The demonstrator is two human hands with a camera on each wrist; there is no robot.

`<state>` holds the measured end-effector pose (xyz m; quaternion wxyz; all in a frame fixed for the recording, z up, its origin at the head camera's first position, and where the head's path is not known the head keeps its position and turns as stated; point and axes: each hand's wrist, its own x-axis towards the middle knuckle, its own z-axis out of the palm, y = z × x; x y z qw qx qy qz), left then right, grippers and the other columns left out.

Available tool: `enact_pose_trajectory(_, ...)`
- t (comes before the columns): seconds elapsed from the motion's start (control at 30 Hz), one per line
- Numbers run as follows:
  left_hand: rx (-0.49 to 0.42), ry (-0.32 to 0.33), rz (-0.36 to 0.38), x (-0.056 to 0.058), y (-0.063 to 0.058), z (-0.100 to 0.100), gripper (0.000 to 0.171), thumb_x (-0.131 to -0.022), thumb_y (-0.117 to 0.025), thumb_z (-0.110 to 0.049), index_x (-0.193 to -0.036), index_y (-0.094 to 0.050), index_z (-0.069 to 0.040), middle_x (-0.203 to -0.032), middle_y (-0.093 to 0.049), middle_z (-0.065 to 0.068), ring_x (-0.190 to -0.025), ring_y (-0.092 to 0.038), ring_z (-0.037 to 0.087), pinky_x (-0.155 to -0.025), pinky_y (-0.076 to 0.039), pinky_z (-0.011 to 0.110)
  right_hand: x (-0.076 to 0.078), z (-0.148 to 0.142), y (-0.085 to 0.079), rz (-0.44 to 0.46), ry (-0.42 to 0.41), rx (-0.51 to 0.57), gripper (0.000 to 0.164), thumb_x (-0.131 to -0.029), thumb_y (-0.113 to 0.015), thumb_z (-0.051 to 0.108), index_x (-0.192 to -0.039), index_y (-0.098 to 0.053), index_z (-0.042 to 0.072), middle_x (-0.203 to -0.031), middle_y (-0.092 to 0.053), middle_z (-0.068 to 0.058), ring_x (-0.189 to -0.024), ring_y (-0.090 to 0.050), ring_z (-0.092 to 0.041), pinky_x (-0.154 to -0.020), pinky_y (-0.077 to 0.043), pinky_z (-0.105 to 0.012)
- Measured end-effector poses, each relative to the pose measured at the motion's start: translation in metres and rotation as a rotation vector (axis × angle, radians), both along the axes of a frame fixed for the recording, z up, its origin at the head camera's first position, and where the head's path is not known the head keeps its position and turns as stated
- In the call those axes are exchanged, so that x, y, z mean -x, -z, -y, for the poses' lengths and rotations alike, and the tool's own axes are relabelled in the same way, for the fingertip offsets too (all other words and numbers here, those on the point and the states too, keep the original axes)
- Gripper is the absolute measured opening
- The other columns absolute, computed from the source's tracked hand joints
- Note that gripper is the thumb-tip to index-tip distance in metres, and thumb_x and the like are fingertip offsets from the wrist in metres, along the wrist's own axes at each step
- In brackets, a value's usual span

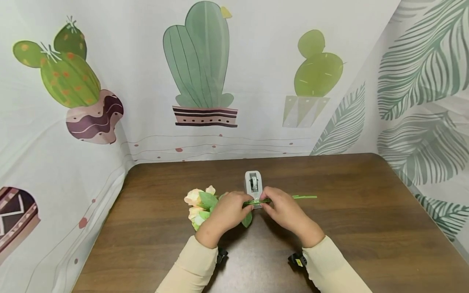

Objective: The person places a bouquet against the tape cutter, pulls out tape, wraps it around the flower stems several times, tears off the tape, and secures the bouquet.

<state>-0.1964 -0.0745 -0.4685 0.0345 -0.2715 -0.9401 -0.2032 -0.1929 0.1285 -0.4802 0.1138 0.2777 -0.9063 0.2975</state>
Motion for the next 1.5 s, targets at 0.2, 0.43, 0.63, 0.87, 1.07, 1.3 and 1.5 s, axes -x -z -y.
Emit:
enact_pose_trajectory(0.2,-0.029,0.025,-0.001,0.0014,0.0006,0.0021,0.010,-0.094,-0.072,-0.021,-0.102,-0.076,-0.019,-0.100,-0.074,-0.004,-0.092,-0.071,0.014,-0.078,-0.057,0.034,0.0000,0.0018,-0.0001,-0.036,0.003,-0.006,0.024,-0.083,-0.080,0.003,-0.094,-0.062,0.014,-0.089,-0.066,0.003,-0.082,-0.061,-0.011,-0.072,-0.053,-0.032)
enact_pose_trajectory(0.43,-0.027,0.056,-0.057,0.0020,0.0016,0.0031,0.007,-0.091,-0.075,-0.018,-0.098,-0.076,-0.017,-0.095,-0.072,-0.004,-0.089,-0.070,0.013,-0.076,-0.057,0.032,-0.0001,0.0017,-0.0023,0.031,0.041,-0.055,0.020,-0.089,-0.077,0.015,-0.103,-0.062,0.013,-0.094,-0.068,0.002,-0.081,-0.063,-0.014,-0.074,-0.054,-0.034)
enact_pose_trajectory(0.63,0.002,0.051,-0.093,0.0014,0.0029,0.0020,0.004,-0.090,-0.076,-0.019,-0.094,-0.075,-0.018,-0.089,-0.070,-0.004,-0.084,-0.068,0.013,-0.072,-0.055,0.030,-0.0007,0.0019,-0.0019,0.021,0.003,-0.130,0.013,-0.094,-0.073,0.025,-0.101,-0.073,0.015,-0.092,-0.072,0.005,-0.085,-0.064,-0.013,-0.082,-0.053,-0.039)
enact_pose_trajectory(0.87,-0.015,0.048,-0.115,0.0004,0.0006,0.0014,0.005,-0.088,-0.078,-0.017,-0.092,-0.074,-0.018,-0.086,-0.066,-0.005,-0.081,-0.066,0.013,-0.074,-0.055,0.032,-0.0012,0.0009,-0.0010,-0.038,-0.001,-0.120,0.010,-0.092,-0.075,0.025,-0.099,-0.075,0.018,-0.090,-0.069,0.008,-0.084,-0.063,-0.012,-0.081,-0.051,-0.039)
enact_pose_trajectory(1.07,-0.009,0.047,-0.136,0.0011,-0.0002,0.0012,0.008,-0.087,-0.079,-0.016,-0.093,-0.074,-0.018,-0.089,-0.068,-0.005,-0.087,-0.066,0.015,-0.079,-0.054,0.038,-0.0012,-0.0002,-0.0013,-0.075,-0.001,-0.112,0.010,-0.091,-0.076,0.025,-0.097,-0.075,0.018,-0.088,-0.069,0.009,-0.081,-0.060,-0.010,-0.077,-0.049,-0.036)
enact_pose_trajectory(1.3,-0.038,0.047,-0.170,0.0021,-0.0001,0.0010,0.008,-0.085,-0.079,-0.014,-0.091,-0.074,-0.015,-0.089,-0.068,-0.004,-0.088,-0.064,0.016,-0.081,-0.053,0.036,0.0001,-0.0008,-0.0012,-0.126,-0.003,-0.098,0.010,-0.088,-0.078,0.025,-0.094,-0.075,0.018,-0.087,-0.069,0.008,-0.081,-0.060,-0.010,-0.075,-0.048,-0.034)
enact_pose_trajectory(1.5,-0.068,0.034,-0.178,0.0028,-0.0014,0.0003,0.006,-0.086,-0.079,-0.013,-0.087,-0.073,-0.013,-0.087,-0.066,-0.004,-0.084,-0.061,0.016,-0.080,-0.052,0.034,0.0008,-0.0013,-0.0025,-0.191,0.001,-0.100,0.010,-0.088,-0.079,0.024,-0.095,-0.075,0.019,-0.089,-0.070,0.008,-0.084,-0.062,-0.011,-0.075,-0.048,-0.034)
